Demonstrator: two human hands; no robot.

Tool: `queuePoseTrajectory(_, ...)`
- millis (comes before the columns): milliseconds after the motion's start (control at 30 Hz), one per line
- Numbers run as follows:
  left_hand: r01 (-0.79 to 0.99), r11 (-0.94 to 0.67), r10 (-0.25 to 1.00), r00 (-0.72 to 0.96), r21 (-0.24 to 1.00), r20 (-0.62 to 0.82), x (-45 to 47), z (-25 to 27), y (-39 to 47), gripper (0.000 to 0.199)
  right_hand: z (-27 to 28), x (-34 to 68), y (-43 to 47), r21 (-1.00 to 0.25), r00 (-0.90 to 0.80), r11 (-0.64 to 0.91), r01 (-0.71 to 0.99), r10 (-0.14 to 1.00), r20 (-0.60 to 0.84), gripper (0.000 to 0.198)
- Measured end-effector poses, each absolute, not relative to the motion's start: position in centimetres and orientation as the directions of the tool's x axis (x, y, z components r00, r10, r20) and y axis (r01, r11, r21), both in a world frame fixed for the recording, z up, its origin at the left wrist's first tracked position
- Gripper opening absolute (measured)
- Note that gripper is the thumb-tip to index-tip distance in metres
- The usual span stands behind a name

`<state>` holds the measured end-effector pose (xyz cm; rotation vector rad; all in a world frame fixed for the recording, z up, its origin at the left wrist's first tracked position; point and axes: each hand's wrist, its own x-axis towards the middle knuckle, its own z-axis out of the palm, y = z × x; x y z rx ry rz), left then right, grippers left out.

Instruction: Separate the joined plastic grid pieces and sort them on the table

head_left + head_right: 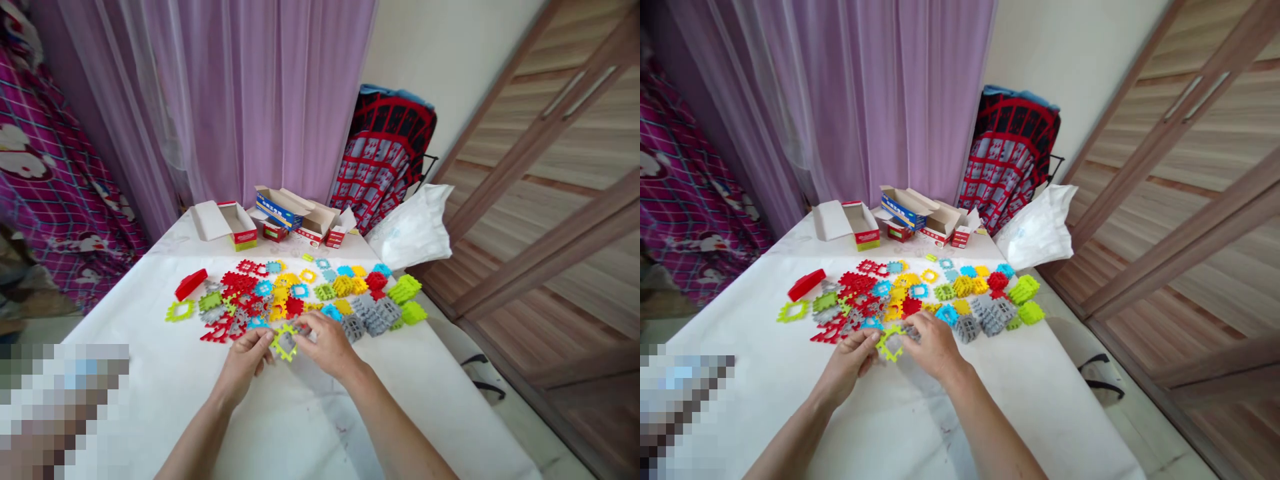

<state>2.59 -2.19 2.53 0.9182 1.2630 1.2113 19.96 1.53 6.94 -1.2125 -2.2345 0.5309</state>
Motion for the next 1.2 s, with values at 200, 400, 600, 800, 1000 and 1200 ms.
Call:
queuePoseTrajectory(200, -0.201, 0.19, 0.966, -0.139, 0.961, -0.22, 4.1, 2.0, -1.9, 0.058, 6.0, 19.9, 0.8, -0.668, -0.329, 0.453, 0.59, 0.891, 0.314, 0.033)
queuePoseTrajectory(400, -0.212, 0.205, 0.944, -0.215, 0.956, -0.25, 2.6, 1.7, -1.7, 0.062, 5.3, 19.7, 0.0, -0.61, -0.426, 0.498, 0.616, 0.862, 0.274, 0.051)
queuePoseTrajectory(600, -0.208, 0.213, 0.964, -0.116, 0.955, -0.24, 2.5, 2.3, -2.3, 0.068, 7.9, 23.5, 0.3, -0.525, -0.306, 0.537, 0.66, 0.831, 0.465, 0.043)
queuePoseTrajectory(800, -0.233, 0.226, 0.956, -0.131, 0.946, -0.261, 2.1, 1.7, -1.9, 0.071, 11.6, 38.3, 7.3, -0.538, 0.291, 0.089, 0.838, 0.762, 0.579, 0.053)
queuePoseTrajectory(1000, -0.252, 0.237, 0.947, -0.157, 0.938, -0.281, 2.1, 1.6, -1.8, 0.073, 9.4, 45.5, 11.5, -0.347, 0.413, -0.29, 0.892, 0.836, 0.361, 0.054)
queuePoseTrajectory(1200, -0.243, 0.244, 0.94, -0.179, 0.939, -0.29, 1.9, 1.4, -1.8, 0.072, 8.0, 45.8, 11.6, -0.26, 0.396, -0.319, 0.911, 0.854, 0.338, 0.056)
